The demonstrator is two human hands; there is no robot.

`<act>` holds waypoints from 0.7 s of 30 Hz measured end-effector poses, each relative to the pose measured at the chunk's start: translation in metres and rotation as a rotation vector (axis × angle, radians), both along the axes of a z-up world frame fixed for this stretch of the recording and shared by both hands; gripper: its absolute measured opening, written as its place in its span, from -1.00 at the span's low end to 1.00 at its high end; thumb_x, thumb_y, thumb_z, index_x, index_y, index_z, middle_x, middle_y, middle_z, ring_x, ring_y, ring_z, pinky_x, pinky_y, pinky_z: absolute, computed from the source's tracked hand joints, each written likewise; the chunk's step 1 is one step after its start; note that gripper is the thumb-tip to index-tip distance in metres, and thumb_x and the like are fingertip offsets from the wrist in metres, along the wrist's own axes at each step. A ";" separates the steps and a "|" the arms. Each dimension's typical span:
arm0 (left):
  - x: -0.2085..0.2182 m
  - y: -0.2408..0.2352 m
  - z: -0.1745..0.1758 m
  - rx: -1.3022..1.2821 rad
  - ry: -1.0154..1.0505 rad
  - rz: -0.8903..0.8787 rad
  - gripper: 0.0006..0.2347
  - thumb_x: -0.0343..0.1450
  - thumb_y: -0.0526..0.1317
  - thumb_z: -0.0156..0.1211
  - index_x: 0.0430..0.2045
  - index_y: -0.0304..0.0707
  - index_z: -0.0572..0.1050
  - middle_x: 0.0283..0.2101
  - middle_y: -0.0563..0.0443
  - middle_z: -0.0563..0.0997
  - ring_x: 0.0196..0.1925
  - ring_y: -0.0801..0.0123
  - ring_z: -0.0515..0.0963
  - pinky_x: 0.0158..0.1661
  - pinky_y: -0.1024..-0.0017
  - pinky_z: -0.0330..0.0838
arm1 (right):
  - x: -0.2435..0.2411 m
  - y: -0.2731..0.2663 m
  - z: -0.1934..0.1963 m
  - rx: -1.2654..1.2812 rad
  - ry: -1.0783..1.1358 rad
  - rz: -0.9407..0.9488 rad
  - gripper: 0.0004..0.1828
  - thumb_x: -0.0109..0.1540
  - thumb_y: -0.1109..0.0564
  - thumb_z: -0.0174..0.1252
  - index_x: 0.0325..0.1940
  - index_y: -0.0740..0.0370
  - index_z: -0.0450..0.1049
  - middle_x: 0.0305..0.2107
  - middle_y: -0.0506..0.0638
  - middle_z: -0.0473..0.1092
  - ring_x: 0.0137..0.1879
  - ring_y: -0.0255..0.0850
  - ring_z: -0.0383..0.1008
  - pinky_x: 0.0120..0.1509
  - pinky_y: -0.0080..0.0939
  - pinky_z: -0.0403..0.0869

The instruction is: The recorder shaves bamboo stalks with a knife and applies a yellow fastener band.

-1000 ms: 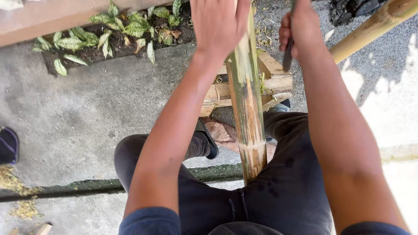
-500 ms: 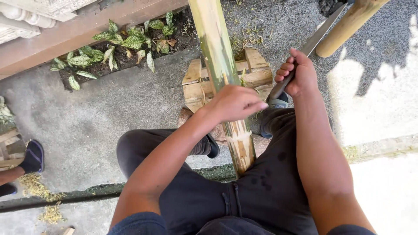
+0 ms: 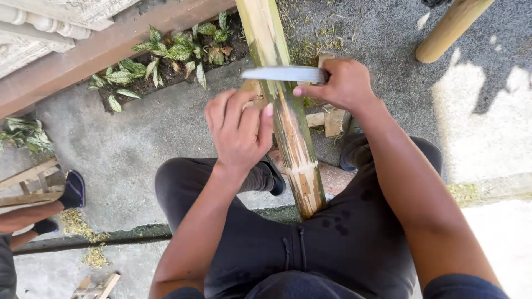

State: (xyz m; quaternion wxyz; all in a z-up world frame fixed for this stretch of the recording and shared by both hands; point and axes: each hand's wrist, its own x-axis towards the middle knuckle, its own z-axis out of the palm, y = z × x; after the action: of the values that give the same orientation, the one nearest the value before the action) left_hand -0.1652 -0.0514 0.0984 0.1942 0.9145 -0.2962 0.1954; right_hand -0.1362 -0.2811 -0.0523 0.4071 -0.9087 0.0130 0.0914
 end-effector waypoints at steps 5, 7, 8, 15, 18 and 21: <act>0.041 -0.030 -0.047 0.413 0.068 0.166 -0.59 0.59 -0.03 -0.04 0.03 -0.54 0.44 0.19 -0.33 0.46 0.29 -0.11 0.38 0.29 0.00 0.20 | 0.016 -0.001 -0.040 -0.282 -0.236 0.145 -0.04 0.06 -0.81 0.08 -0.59 0.19 0.49 -0.70 0.06 0.36 -0.51 0.00 0.45 -0.37 0.01 0.39; 0.053 -0.029 -0.082 0.488 0.101 0.247 -0.54 0.59 0.00 -0.09 0.06 -0.57 0.41 0.19 -0.38 0.45 0.29 -0.16 0.37 0.28 -0.02 0.18 | 0.018 0.005 -0.047 -0.270 -0.316 0.138 -0.06 0.07 -0.79 0.10 -0.59 0.19 0.49 -0.70 0.06 0.37 -0.52 0.00 0.45 -0.39 0.01 0.39; 0.059 -0.029 -0.101 0.556 0.133 0.326 -0.50 0.59 0.04 -0.15 0.09 -0.61 0.39 0.19 -0.43 0.44 0.28 -0.20 0.35 0.27 -0.04 0.17 | 0.019 0.006 -0.050 -0.264 -0.397 0.128 -0.08 0.08 -0.77 0.12 -0.60 0.18 0.49 -0.69 0.05 0.38 -0.52 0.01 0.45 -0.40 0.01 0.39; 0.047 -0.030 -0.114 0.474 0.417 0.468 -0.48 0.58 0.03 -0.20 0.13 -0.62 0.36 0.20 -0.44 0.46 0.22 -0.17 0.44 0.17 0.04 0.33 | 0.013 0.006 -0.049 -0.175 -0.492 0.121 -0.28 0.37 -0.42 0.10 -0.63 0.14 0.46 -0.71 0.06 0.36 -0.49 0.01 0.46 -0.33 0.00 0.41; 0.046 -0.028 -0.123 0.546 0.317 0.461 -0.48 0.60 0.04 -0.24 0.12 -0.59 0.36 0.13 -0.42 0.52 0.13 -0.15 0.53 0.10 0.08 0.42 | 0.014 0.007 -0.046 -0.124 -0.472 0.100 -0.34 0.42 -0.22 0.08 -0.70 0.13 0.44 -0.76 0.06 0.33 -0.58 0.02 0.39 -0.34 0.02 0.41; 0.051 -0.037 -0.114 0.586 0.398 0.491 -0.46 0.61 0.04 -0.28 0.15 -0.65 0.33 0.03 -0.39 0.58 0.04 -0.10 0.58 0.00 0.09 0.46 | 0.017 0.008 -0.048 -0.162 -0.419 0.090 -0.41 0.40 -0.14 0.07 -0.69 0.10 0.47 -0.80 0.06 0.30 -0.67 0.00 0.34 -0.50 0.02 0.33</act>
State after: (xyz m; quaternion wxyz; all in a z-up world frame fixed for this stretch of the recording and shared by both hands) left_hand -0.1141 -0.0882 -0.0158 -0.0724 0.9943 -0.0692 -0.0369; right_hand -0.1192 -0.2733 -0.1007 0.3219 -0.9373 -0.1053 -0.0827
